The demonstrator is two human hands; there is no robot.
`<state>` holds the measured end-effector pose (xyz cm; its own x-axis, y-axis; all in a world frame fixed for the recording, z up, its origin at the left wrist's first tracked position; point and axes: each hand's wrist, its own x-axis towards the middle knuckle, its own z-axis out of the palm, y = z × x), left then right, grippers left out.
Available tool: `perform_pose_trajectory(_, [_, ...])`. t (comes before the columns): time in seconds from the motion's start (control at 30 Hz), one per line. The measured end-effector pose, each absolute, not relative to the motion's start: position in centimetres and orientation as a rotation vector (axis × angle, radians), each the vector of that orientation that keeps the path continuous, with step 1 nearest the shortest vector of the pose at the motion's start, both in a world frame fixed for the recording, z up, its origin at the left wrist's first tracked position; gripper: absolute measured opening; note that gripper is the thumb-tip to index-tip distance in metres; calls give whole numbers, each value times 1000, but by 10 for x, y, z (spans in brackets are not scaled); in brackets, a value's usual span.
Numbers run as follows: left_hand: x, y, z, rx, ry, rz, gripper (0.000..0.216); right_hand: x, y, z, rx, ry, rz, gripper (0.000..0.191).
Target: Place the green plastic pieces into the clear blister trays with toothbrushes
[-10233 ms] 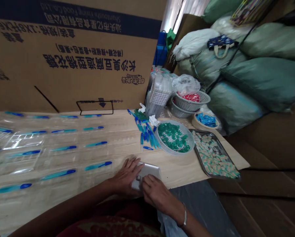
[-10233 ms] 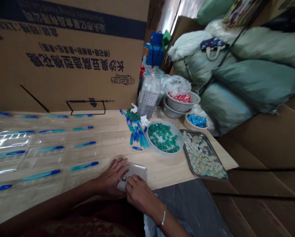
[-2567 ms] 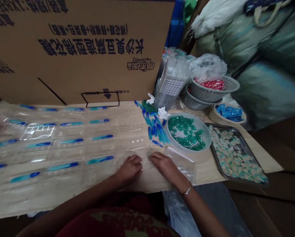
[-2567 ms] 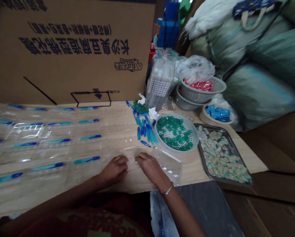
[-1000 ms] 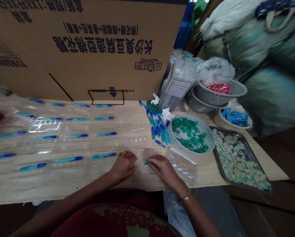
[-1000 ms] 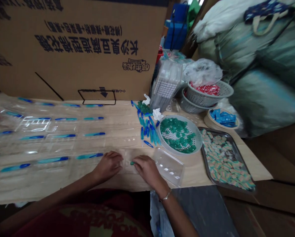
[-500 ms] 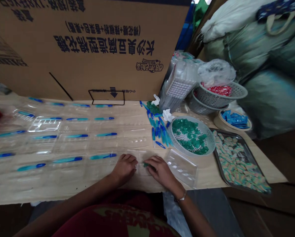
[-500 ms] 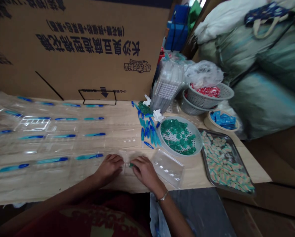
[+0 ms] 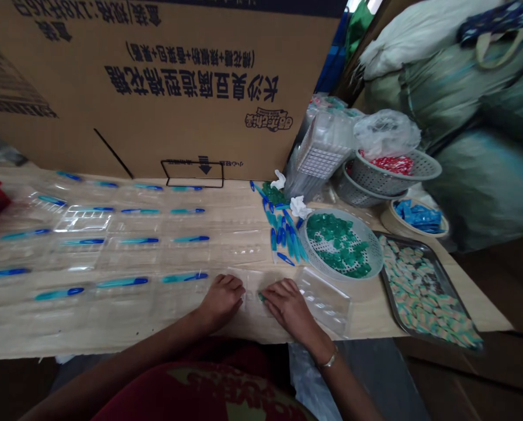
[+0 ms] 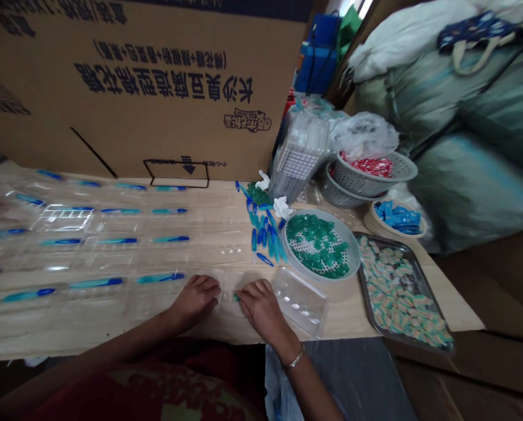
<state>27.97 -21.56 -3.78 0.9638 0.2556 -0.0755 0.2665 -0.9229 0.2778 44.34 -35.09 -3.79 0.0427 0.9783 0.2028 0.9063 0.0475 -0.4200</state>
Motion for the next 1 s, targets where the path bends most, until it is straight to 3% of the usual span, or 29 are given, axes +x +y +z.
perform_pose_trajectory(0.3, [286, -221, -34, 2830, 383, -142, 12, 425, -347, -41, -2055, -1913, 160, 8])
perform_pose_trajectory(0.4, [289, -223, -34, 2842, 392, -137, 14, 465, -344, -30, -1968, -1657, 228, 11])
perform_pose_trajectory(0.5, [292, -226, -33, 2814, 394, -99, 18, 535, -334, -23, -2084, -1112, 73, 15])
perform_pose_trajectory(0.7, [276, -213, -25, 2699, 475, 139, 28, 618, -316, -27, -2118, -907, 113, 14])
perform_pose_trajectory(0.83, [276, -206, -14, 2258, 584, 343, 23, 583, -322, -23, -1973, -885, 264, 18])
perform_pose_trajectory(1.0, [311, -220, -3, 1667, 546, 525, 29, 481, -325, -13, -1457, -743, 759, 19])
